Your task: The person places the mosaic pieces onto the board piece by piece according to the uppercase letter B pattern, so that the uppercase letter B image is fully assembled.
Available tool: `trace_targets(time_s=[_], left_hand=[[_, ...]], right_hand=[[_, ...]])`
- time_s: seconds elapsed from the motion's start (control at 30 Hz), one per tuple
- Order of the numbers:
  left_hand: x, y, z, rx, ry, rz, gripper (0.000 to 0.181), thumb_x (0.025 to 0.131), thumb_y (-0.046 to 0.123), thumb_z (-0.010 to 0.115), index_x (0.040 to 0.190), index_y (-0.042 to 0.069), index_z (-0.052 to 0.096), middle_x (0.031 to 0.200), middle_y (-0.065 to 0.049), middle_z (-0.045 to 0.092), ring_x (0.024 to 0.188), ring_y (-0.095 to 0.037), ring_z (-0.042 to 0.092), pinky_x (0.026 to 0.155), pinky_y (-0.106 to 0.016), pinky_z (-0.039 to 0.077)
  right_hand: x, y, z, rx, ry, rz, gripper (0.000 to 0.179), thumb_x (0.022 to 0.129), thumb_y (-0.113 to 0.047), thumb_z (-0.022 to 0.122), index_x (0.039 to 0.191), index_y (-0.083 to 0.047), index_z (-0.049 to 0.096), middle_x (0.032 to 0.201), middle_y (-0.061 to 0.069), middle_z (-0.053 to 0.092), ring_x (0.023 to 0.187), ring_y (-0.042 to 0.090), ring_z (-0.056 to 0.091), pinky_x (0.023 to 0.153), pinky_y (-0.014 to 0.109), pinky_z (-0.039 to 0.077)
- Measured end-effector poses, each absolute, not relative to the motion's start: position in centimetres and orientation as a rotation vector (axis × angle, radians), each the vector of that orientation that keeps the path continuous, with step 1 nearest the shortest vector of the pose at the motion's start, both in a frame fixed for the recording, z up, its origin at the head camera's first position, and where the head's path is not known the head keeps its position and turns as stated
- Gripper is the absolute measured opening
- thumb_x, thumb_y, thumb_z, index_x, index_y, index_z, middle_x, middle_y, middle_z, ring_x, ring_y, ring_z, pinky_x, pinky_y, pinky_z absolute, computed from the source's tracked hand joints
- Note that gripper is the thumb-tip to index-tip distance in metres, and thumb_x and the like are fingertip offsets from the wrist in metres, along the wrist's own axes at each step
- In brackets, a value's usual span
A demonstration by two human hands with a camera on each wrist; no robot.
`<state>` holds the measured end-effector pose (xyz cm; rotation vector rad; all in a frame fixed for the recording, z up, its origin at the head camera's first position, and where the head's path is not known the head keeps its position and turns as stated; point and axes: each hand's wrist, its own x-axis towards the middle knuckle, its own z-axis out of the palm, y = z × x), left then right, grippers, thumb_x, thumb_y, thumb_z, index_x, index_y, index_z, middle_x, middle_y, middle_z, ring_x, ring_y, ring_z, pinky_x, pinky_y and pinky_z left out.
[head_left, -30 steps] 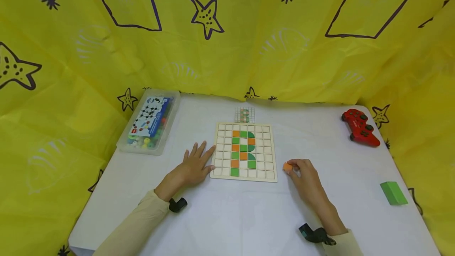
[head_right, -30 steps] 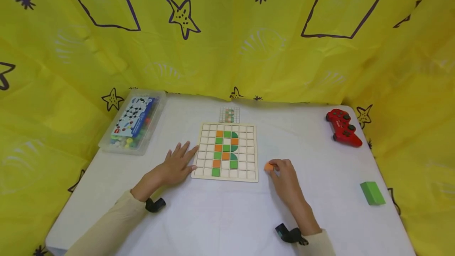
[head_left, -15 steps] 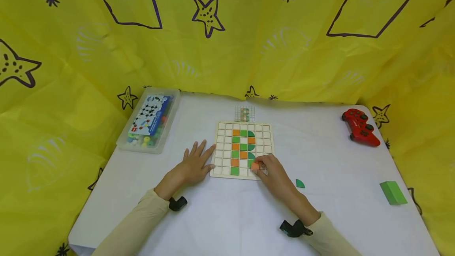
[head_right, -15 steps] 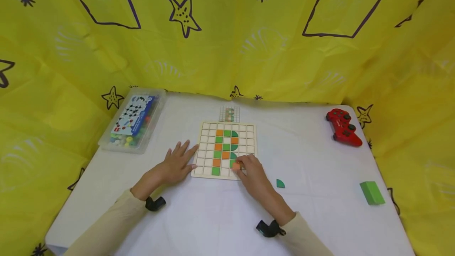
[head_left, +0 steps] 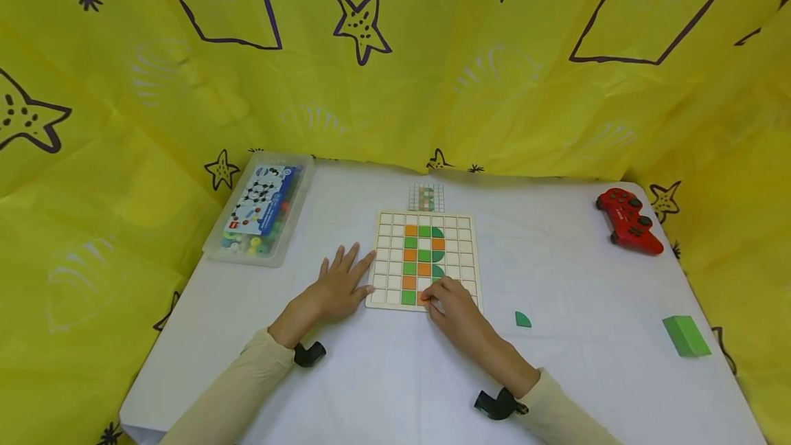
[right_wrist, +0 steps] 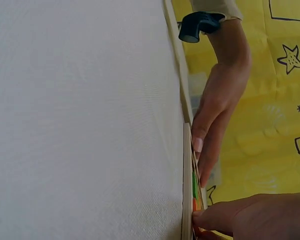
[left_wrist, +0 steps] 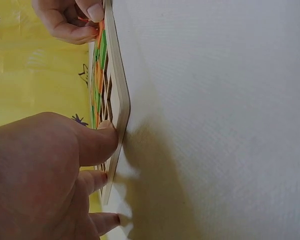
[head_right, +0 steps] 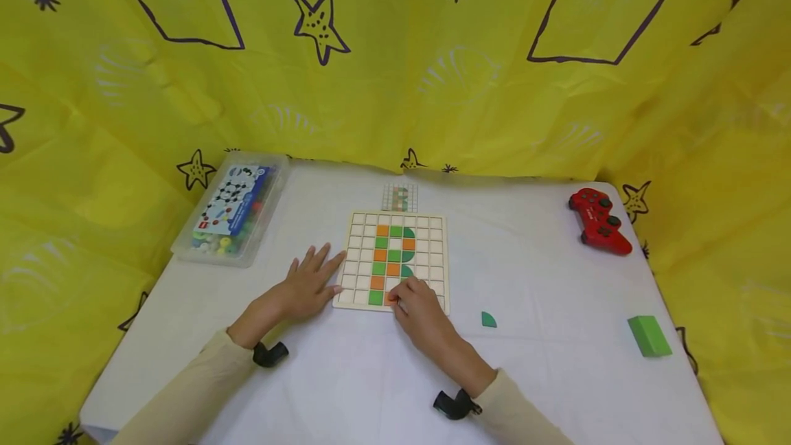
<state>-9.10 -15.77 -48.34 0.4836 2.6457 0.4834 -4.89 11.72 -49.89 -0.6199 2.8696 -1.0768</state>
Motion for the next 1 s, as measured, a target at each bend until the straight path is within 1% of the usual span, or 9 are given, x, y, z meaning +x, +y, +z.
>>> trace_targets(time_s=[0.2, 0.3, 0.37, 0.5, 0.57, 0.7, 0.77, 0.83, 1.0], left_hand=[[-9.0, -15.8, -48.2, 0.481, 2.645, 0.476, 0.070, 0.112, 0.042, 0.048, 0.171, 0.018, 0.019, 0.176, -0.023, 0.005, 0.161, -0.051, -0.001, 0.124, -0.074, 0.006], [-9.1, -15.8, -48.3, 0.485, 2.640, 0.471, 0.070, 0.112, 0.042, 0.047, 0.171, 0.019, 0.017, 0.176, -0.023, 0.003, 0.161, -0.050, -0.002, 0.124, -0.074, 0.006], [-9.2, -15.8, -48.4, 0.488, 2.634, 0.472, 0.070, 0.112, 0.043, 0.046, 0.171, 0.019, 0.016, 0.176, -0.022, 0.003, 0.161, -0.050, -0.003, 0.124, -0.073, 0.005], [-9.2, -15.9, -48.6, 0.487, 2.624, 0.460, 0.071, 0.113, 0.045, 0.044, 0.172, 0.020, 0.014, 0.176, -0.021, 0.001, 0.161, -0.049, -0.004, 0.125, -0.073, 0.005], [-9.2, -15.9, -48.5, 0.483, 2.628, 0.458, 0.071, 0.113, 0.045, 0.045, 0.172, 0.020, 0.015, 0.176, -0.022, 0.001, 0.161, -0.049, -0.004, 0.124, -0.073, 0.005], [-9.1, -15.9, -48.5, 0.483, 2.637, 0.463, 0.070, 0.112, 0.043, 0.046, 0.171, 0.018, 0.017, 0.176, -0.023, 0.003, 0.161, -0.051, -0.002, 0.124, -0.074, 0.006], [-9.1, -15.9, -48.4, 0.486, 2.637, 0.473, 0.070, 0.112, 0.042, 0.047, 0.171, 0.017, 0.018, 0.176, -0.024, 0.004, 0.160, -0.051, -0.002, 0.123, -0.074, 0.006], [-9.2, -15.8, -48.4, 0.488, 2.634, 0.473, 0.070, 0.112, 0.042, 0.047, 0.171, 0.017, 0.017, 0.176, -0.024, 0.004, 0.160, -0.051, -0.002, 0.124, -0.074, 0.006], [-9.1, -15.7, -48.3, 0.487, 2.637, 0.481, 0.070, 0.112, 0.042, 0.047, 0.171, 0.017, 0.018, 0.176, -0.024, 0.004, 0.160, -0.051, -0.002, 0.124, -0.074, 0.006]], right_hand=[[-4.5, 12.0, -49.8, -0.706, 2.913, -1.034, 0.014, 0.091, 0.000, 0.081, 0.100, -0.011, 0.079, 0.106, -0.001, 0.064, 0.103, 0.019, 0.058, 0.086, 0.032, 0.055], [-4.3, 12.5, -49.6, -0.743, 2.925, -0.996, 0.017, 0.091, 0.000, 0.081, 0.103, -0.012, 0.082, 0.110, 0.001, 0.063, 0.106, 0.020, 0.058, 0.088, 0.035, 0.054], [-4.1, 13.0, -49.4, -0.710, 2.918, -0.968, 0.019, 0.091, -0.002, 0.081, 0.108, -0.012, 0.081, 0.114, 0.002, 0.062, 0.109, 0.022, 0.058, 0.090, 0.038, 0.051], [-3.9, 15.1, -48.6, -0.581, 2.913, -0.887, 0.030, 0.092, -0.008, 0.083, 0.120, -0.012, 0.076, 0.121, 0.005, 0.061, 0.113, 0.024, 0.057, 0.092, 0.042, 0.047], [-4.1, 16.7, -47.9, -0.545, 2.921, -0.838, 0.035, 0.092, -0.008, 0.083, 0.126, -0.010, 0.072, 0.125, 0.008, 0.060, 0.113, 0.027, 0.057, 0.093, 0.044, 0.048], [-4.1, 20.1, -46.2, -0.475, 2.900, -0.741, 0.043, 0.092, -0.005, 0.081, 0.132, -0.006, 0.065, 0.127, 0.015, 0.059, 0.112, 0.032, 0.057, 0.092, 0.049, 0.051], [-3.9, 21.7, -45.4, -0.423, 2.858, -0.698, 0.044, 0.091, -0.004, 0.081, 0.131, -0.004, 0.064, 0.124, 0.017, 0.059, 0.110, 0.033, 0.058, 0.090, 0.050, 0.052], [-3.7, 22.9, -44.8, -0.375, 2.810, -0.652, 0.041, 0.091, -0.002, 0.080, 0.128, -0.002, 0.063, 0.119, 0.018, 0.059, 0.105, 0.033, 0.058, 0.087, 0.050, 0.052], [-3.7, 24.5, -44.9, -0.315, 2.703, -0.629, 0.025, 0.094, 0.001, 0.075, 0.116, -0.002, 0.063, 0.106, 0.014, 0.058, 0.094, 0.028, 0.058, 0.083, 0.048, 0.054]])
